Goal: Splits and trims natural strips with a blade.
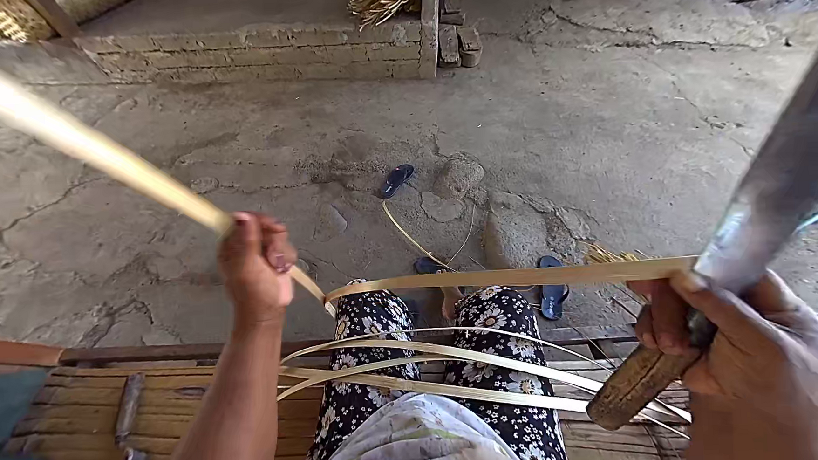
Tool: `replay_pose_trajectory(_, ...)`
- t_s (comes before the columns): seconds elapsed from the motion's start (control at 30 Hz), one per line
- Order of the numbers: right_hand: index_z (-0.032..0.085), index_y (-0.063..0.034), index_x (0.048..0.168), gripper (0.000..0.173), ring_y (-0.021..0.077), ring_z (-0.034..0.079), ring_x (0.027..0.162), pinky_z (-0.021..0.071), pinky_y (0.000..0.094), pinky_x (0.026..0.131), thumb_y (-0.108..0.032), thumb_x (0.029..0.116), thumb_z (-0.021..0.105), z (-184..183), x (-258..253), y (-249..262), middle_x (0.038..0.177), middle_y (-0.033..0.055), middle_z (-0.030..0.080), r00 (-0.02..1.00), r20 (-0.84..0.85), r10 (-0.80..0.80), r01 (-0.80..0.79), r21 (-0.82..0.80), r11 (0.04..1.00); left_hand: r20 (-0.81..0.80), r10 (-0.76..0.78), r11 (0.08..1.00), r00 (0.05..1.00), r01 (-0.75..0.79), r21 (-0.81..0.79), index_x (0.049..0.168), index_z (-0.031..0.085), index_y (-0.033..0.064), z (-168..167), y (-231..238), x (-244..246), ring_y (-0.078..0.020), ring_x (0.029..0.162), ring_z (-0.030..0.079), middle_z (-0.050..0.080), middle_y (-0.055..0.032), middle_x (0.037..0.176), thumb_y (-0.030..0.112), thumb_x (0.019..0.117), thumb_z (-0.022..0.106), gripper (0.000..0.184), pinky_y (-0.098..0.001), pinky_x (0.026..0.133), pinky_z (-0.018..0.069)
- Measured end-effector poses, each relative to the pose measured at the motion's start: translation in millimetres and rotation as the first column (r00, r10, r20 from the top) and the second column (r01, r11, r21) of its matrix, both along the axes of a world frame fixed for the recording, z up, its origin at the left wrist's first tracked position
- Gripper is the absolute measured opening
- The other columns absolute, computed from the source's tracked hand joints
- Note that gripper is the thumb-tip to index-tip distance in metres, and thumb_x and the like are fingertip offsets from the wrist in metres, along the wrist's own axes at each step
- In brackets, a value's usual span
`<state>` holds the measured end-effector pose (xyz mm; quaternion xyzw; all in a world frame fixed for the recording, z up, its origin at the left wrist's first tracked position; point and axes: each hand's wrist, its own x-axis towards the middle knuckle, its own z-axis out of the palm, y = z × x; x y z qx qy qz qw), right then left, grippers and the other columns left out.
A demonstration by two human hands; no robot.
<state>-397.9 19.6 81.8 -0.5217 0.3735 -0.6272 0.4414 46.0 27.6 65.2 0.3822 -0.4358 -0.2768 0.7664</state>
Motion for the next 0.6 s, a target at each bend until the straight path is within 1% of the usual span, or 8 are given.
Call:
replay_pose_trajectory(0.1,0.058,-0.0172,0.128,0.034,0.0074,0.063,0.052,0.0531,0.0221,0.043,-0.043,0.1058,0.055,9.1,16.5,20.0,0.087,-0.0011,0.076,0.995,-0.101,0.008,-0.029,-0.200,0.979,0.198,-0.137,0.983,0.971,0.157,-0.090,0.111,0.069,0.0241,19.9,-11.6,-31.8,0.0028,0.055,0.050,0.057,0.0155,0.069,0.059,0.1004,0.052,0.040,-0.0144,0.053,0.0448)
replay_pose_trajectory(0.2,0.059,-0.0223,0.127,0.031,-0.0001,0.061,0.057,0.0516,0.0177,0.047,-0.044,0.1069,0.051,3.6,50.9,47.2,0.091,-0.0084,0.075,0.968,-0.250,0.006,-0.046,-0.154,0.987,0.176,-0.183,0.968,0.967,0.209,-0.141,0.100,0.070,0.0240,35.7,-19.5,-56.6,0.0026,0.060,0.052,0.059,0.0150,0.073,0.054,0.1025,0.051,0.036,-0.0150,0.058,0.0461)
replay_pose_trajectory(0.27,0.062,-0.0113,0.126,0.032,-0.0031,0.057,0.053,0.0488,0.0172,0.045,-0.035,0.1071,0.054,-13.1,79.2,52.0,0.087,-0.0070,0.073,0.920,-0.384,0.083,-0.102,-0.030,0.994,0.176,-0.212,0.962,0.961,0.237,-0.137,0.094,0.071,0.0273,43.7,-19.8,-74.2,0.0045,0.061,0.052,0.062,0.0160,0.077,0.046,0.1019,0.058,0.023,-0.0134,0.057,0.0458)
replay_pose_trajectory(0.3,0.063,-0.0041,0.124,0.031,0.0001,0.056,0.052,0.0493,0.0213,0.044,-0.028,0.1055,0.054,-20.4,95.5,48.2,0.084,-0.0030,0.072,0.874,-0.470,0.123,-0.125,0.028,0.992,0.202,-0.229,0.959,0.952,0.256,-0.120,0.093,0.070,0.0281,47.4,-18.6,-84.5,0.0054,0.060,0.052,0.063,0.0164,0.078,0.042,0.1020,0.060,0.020,-0.0123,0.056,0.0454)
replay_pose_trajectory(0.37,0.064,-0.0023,0.127,0.032,0.0102,0.062,0.058,0.0551,0.0322,0.052,-0.022,0.1045,0.053,-28.6,129.8,33.5,0.085,0.0026,0.072,0.746,-0.620,0.243,-0.183,0.161,0.970,0.245,-0.281,0.943,0.928,0.314,-0.110,0.091,0.069,0.0249,54.5,-15.4,-108.6,0.0053,0.059,0.052,0.062,0.0143,0.077,0.036,0.1023,0.062,0.017,-0.0118,0.055,0.0457)
replay_pose_trajectory(0.43,0.061,-0.0032,0.136,0.037,0.0251,0.071,0.080,0.0584,0.0485,0.075,-0.021,0.1052,0.051,-26.1,163.8,18.1,0.095,0.0117,0.073,0.603,-0.697,0.387,-0.245,0.300,0.922,0.237,-0.348,0.916,0.907,0.383,-0.121,0.091,0.068,0.0193,61.7,-12.0,-135.0,0.0041,0.058,0.051,0.061,0.0107,0.075,0.029,0.1027,0.062,0.017,-0.0121,0.054,0.0449)
replay_pose_trajectory(0.5,0.063,-0.0003,0.129,0.033,0.0351,0.070,0.097,0.0543,0.0572,0.088,-0.019,0.1047,0.052,-22.4,194.3,9.3,0.101,0.0196,0.071,0.468,-0.728,0.501,-0.300,0.403,0.865,0.217,-0.404,0.888,0.889,0.438,-0.139,0.089,0.065,0.0147,71.6,-8.7,-158.6,0.0032,0.057,0.049,0.059,0.0081,0.073,0.024,0.1027,0.062,0.017,-0.0122,0.052,0.0439)
replay_pose_trajectory(0.6,0.068,0.0054,0.110,0.025,0.0323,0.068,0.086,0.0542,0.0529,0.082,-0.016,0.1030,0.057,-36.4,215.7,0.9,0.094,0.0202,0.069,0.434,-0.681,0.590,-0.363,0.467,0.806,0.268,-0.438,0.871,0.858,0.479,-0.113,0.092,0.066,0.0098,82.9,-6.2,-167.1,0.0009,0.061,0.055,0.061,0.0054,0.074,0.020,0.1001,0.066,0.013,-0.0144,0.056,0.0490)
